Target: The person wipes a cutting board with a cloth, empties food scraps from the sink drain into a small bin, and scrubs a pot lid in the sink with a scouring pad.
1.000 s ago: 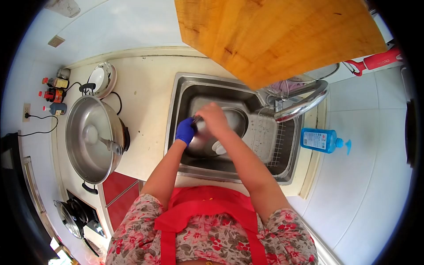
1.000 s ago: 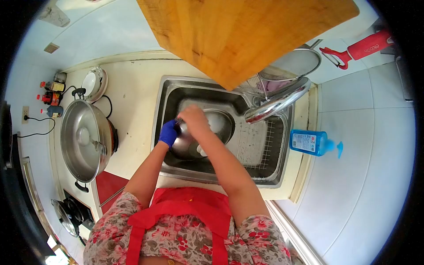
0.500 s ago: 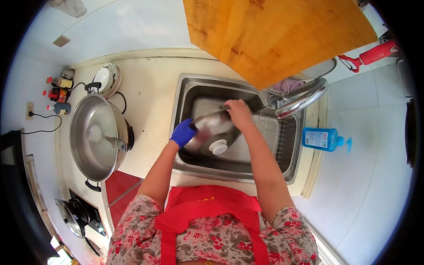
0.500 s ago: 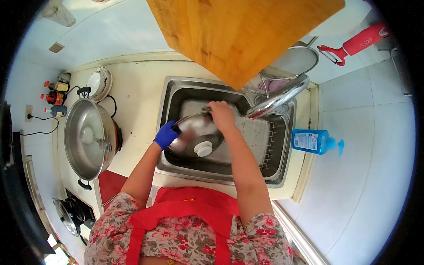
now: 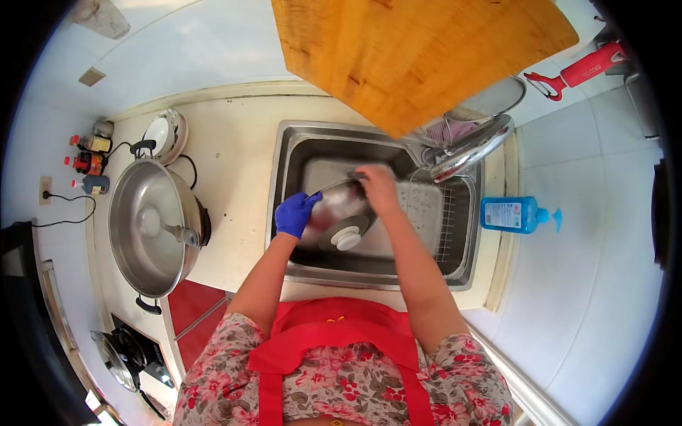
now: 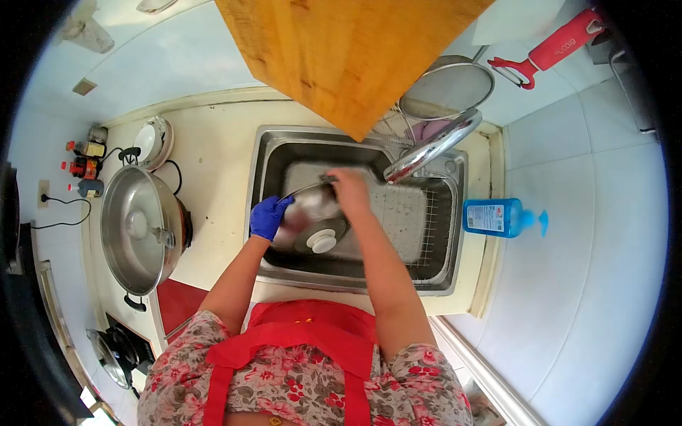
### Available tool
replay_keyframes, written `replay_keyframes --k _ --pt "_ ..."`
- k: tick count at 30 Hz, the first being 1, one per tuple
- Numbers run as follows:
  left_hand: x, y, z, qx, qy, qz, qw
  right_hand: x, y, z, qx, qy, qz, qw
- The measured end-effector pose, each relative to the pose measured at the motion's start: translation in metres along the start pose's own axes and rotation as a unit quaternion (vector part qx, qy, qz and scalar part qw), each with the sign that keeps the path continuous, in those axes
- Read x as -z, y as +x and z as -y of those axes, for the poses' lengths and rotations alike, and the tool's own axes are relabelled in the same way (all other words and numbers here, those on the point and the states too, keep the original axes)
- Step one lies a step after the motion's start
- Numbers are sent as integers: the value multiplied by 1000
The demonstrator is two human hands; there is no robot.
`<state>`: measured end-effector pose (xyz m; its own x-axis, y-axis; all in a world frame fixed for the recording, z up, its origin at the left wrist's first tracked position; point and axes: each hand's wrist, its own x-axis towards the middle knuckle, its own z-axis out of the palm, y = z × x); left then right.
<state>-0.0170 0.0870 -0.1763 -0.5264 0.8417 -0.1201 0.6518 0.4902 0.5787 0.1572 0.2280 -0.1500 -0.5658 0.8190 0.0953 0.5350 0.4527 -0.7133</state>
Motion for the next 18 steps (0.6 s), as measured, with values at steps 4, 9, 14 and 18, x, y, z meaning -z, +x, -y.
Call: replay_keyframes --k 4,9,14,18 --pt "3 2 -7 -14 -10 -25 1000 5 0 -34 -129 69 31 989" --pt "5 4 -10 -19 15 -2 1000 -13 15 23 112 -34 27 993" --pt "-3 9 2 -30 17 15 999 -35 12 59 189 -35 85 978" --pt "-5 14 16 -19 -3 37 999 -15 6 -1 37 -44 -120 991"
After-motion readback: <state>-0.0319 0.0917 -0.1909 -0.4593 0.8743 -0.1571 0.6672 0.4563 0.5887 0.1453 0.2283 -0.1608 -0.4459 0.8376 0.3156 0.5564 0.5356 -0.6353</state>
